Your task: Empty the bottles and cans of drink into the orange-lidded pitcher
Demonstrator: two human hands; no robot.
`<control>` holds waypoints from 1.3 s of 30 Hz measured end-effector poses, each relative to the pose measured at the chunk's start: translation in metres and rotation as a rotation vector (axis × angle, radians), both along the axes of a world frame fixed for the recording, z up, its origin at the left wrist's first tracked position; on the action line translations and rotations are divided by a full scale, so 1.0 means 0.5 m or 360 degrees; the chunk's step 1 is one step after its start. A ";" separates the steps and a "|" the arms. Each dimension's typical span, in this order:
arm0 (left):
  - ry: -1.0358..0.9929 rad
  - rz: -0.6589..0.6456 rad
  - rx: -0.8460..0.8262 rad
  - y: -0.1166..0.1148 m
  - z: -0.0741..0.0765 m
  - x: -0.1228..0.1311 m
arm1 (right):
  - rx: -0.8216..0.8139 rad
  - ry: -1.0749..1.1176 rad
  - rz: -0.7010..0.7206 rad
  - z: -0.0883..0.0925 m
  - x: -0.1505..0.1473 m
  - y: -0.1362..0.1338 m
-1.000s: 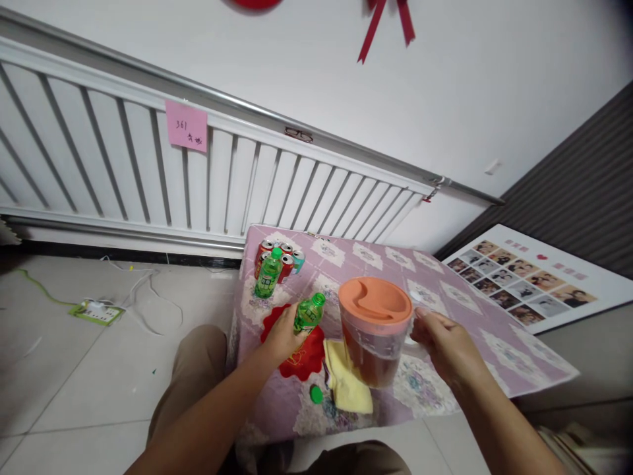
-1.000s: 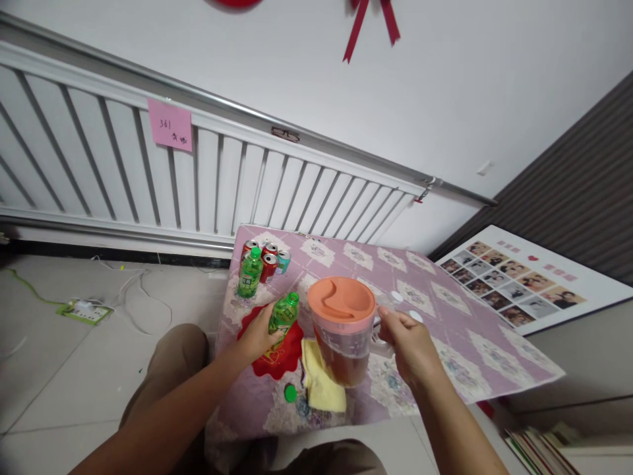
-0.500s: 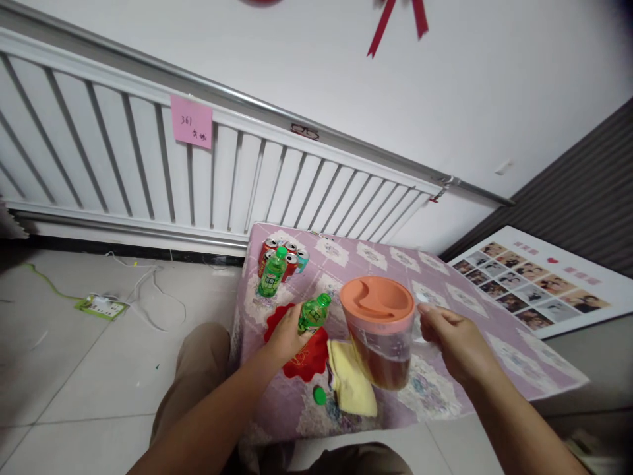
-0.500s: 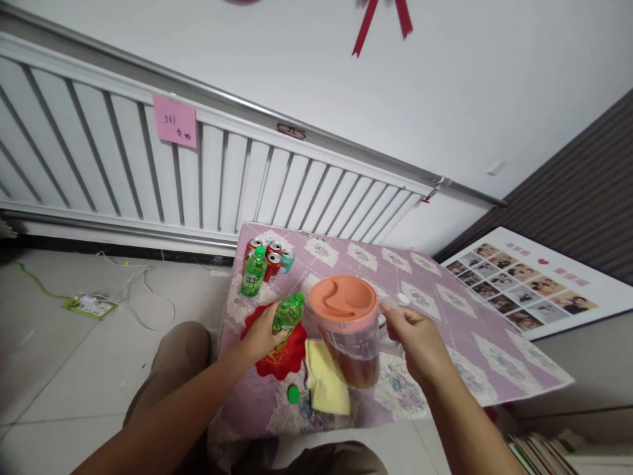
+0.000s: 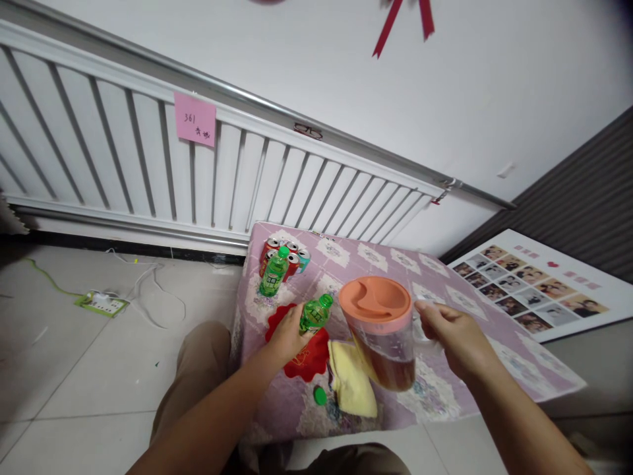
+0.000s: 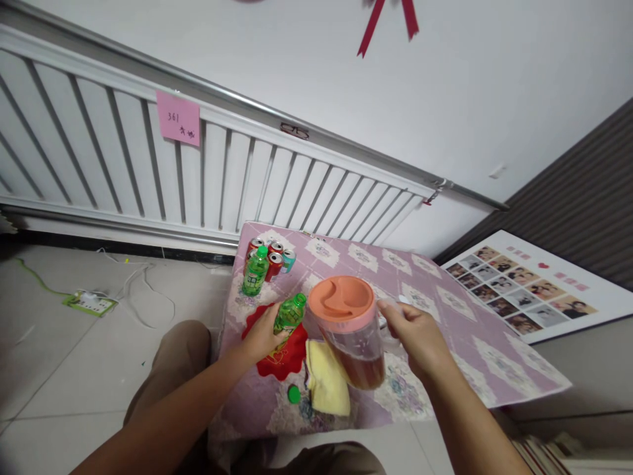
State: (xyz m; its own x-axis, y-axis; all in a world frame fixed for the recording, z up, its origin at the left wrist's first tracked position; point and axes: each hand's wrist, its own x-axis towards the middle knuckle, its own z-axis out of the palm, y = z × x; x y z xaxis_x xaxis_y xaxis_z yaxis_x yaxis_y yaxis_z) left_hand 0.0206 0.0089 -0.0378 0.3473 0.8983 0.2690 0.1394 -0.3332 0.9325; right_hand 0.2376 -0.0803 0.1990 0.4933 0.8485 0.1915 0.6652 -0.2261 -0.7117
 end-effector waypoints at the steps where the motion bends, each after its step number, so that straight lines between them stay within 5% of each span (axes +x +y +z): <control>1: -0.0013 -0.0003 0.0003 0.000 -0.001 0.000 | -0.0001 -0.0011 -0.0001 0.002 -0.001 0.001; 39: -0.0042 0.0014 0.0020 -0.002 0.006 -0.004 | -0.0119 -0.0344 0.0039 0.028 -0.010 0.022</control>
